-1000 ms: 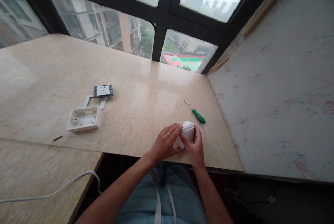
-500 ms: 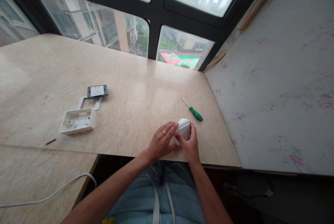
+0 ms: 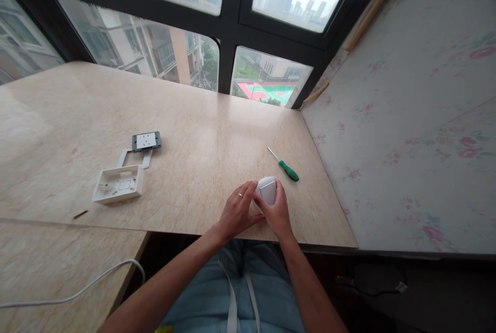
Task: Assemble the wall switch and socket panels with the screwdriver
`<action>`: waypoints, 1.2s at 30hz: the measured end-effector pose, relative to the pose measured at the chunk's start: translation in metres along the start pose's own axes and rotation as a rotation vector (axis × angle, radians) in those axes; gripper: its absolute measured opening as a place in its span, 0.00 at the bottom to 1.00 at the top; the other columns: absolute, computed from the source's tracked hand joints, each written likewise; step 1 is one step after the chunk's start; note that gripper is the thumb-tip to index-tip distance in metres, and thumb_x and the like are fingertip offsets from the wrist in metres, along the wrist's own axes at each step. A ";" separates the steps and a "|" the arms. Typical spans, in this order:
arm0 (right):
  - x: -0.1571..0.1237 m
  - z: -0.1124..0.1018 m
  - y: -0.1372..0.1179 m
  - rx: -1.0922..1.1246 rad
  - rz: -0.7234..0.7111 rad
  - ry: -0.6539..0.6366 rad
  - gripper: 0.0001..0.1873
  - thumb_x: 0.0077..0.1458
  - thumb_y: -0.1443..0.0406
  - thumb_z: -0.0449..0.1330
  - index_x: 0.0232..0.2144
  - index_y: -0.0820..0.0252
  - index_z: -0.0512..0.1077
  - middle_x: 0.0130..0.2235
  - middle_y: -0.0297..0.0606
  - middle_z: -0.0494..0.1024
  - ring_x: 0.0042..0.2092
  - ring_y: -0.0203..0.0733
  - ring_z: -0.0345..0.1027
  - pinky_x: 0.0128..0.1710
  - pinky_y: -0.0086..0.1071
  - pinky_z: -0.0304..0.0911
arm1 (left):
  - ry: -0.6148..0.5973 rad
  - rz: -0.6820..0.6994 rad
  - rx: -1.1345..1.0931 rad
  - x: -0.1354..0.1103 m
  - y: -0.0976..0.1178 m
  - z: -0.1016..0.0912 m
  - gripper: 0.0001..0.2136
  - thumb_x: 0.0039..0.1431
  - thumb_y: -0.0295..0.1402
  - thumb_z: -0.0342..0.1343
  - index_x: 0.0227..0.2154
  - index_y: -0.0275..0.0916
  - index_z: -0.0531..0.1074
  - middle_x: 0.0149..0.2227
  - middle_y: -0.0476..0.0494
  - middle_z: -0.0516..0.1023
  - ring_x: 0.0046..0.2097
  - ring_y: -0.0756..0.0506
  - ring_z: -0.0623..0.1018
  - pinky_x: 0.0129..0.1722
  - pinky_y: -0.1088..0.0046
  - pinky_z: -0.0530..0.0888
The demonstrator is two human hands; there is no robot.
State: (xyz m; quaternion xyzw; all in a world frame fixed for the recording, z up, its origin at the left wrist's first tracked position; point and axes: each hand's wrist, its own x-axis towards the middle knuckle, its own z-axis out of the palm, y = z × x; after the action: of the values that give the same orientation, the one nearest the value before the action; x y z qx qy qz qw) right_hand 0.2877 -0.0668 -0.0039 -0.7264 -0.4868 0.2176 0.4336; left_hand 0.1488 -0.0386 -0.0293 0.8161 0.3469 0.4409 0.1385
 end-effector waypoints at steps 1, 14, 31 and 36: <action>0.002 -0.001 -0.001 -0.002 0.006 -0.011 0.52 0.45 0.43 0.65 0.63 0.65 0.57 0.63 0.57 0.64 0.65 0.58 0.57 0.64 0.50 0.54 | -0.002 -0.008 0.004 0.000 0.000 0.000 0.41 0.55 0.41 0.65 0.66 0.39 0.48 0.57 0.28 0.72 0.58 0.32 0.74 0.55 0.51 0.75; 0.018 -0.028 0.018 0.420 0.242 -0.216 0.49 0.47 0.43 0.65 0.63 0.63 0.60 0.64 0.54 0.65 0.64 0.58 0.61 0.62 0.53 0.59 | -0.128 -0.312 -0.383 0.001 -0.010 0.001 0.43 0.48 0.36 0.69 0.64 0.41 0.51 0.62 0.30 0.66 0.60 0.34 0.72 0.56 0.50 0.74; 0.000 -0.062 -0.002 0.907 0.406 -0.416 0.27 0.46 0.56 0.72 0.49 0.55 0.77 0.52 0.41 0.80 0.53 0.51 0.74 0.57 0.46 0.65 | -0.089 -0.549 -0.969 0.005 -0.009 -0.004 0.41 0.42 0.33 0.73 0.59 0.43 0.59 0.62 0.33 0.64 0.65 0.33 0.65 0.65 0.47 0.62; -0.004 -0.068 0.012 0.902 0.407 -0.319 0.27 0.46 0.57 0.72 0.49 0.54 0.77 0.52 0.41 0.80 0.54 0.50 0.73 0.56 0.44 0.66 | -0.081 -0.719 -1.169 0.006 0.008 0.004 0.44 0.42 0.36 0.74 0.61 0.44 0.57 0.68 0.32 0.58 0.67 0.33 0.63 0.64 0.51 0.65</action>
State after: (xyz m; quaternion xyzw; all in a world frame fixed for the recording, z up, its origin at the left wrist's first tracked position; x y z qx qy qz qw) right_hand 0.3421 -0.1007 0.0212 -0.5049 -0.2537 0.5938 0.5728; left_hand 0.1582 -0.0396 -0.0238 0.4574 0.2960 0.4512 0.7069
